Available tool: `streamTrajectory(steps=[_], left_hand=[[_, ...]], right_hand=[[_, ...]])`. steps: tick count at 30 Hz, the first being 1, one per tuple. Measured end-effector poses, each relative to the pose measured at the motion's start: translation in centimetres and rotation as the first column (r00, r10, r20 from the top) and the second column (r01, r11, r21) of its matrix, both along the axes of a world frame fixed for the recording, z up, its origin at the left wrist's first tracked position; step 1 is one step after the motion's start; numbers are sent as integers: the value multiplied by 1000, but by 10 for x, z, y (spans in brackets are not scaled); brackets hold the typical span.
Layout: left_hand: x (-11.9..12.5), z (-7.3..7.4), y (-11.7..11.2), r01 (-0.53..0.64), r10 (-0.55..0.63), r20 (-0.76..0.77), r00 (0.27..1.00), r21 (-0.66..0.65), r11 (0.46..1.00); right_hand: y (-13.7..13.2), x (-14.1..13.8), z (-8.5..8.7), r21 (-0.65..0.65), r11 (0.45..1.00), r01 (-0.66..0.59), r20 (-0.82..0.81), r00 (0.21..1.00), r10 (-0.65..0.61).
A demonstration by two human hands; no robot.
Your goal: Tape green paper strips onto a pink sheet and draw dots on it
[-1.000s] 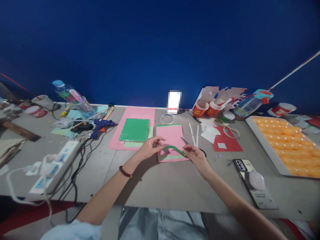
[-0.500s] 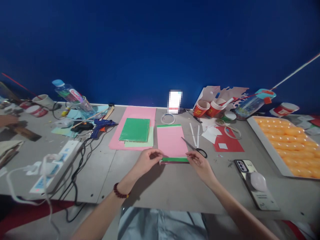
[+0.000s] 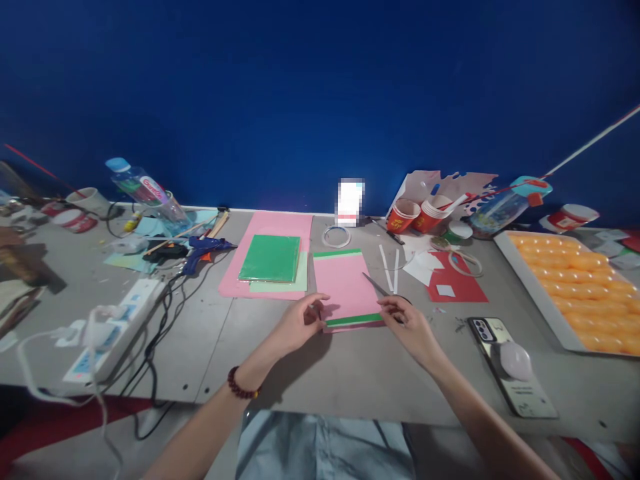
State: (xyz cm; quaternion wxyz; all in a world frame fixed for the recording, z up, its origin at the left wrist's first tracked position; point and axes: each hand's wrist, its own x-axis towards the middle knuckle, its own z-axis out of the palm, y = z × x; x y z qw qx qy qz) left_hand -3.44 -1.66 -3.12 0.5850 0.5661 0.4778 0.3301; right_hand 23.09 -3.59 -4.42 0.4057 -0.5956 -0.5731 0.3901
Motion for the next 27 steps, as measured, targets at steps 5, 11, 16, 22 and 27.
streamTrajectory(steps=[5, 11, 16, 22, 27], left_hand=[[2, 1, 1, 58, -55, 48, 997, -68, 996], [4, 7, 4, 42, -38, 63, 997, -56, 998], [3, 6, 5, 60, -56, 77, 995, -50, 997], [1, 2, 3, 147, -147, -24, 989, -5, 989], [1, 0, 4, 157, -151, -117, 982, 41, 987]], right_hand=[[2, 3, 0, -36, 999, -28, 0, 1000, 28], [2, 3, 1, -37, 998, -40, -3, 999, 40], [2, 3, 2, -51, 997, -54, 3, 999, 54], [2, 2, 5, -59, 995, -76, 37, 996, 78], [4, 1, 4, -54, 995, -89, 36, 995, 91]])
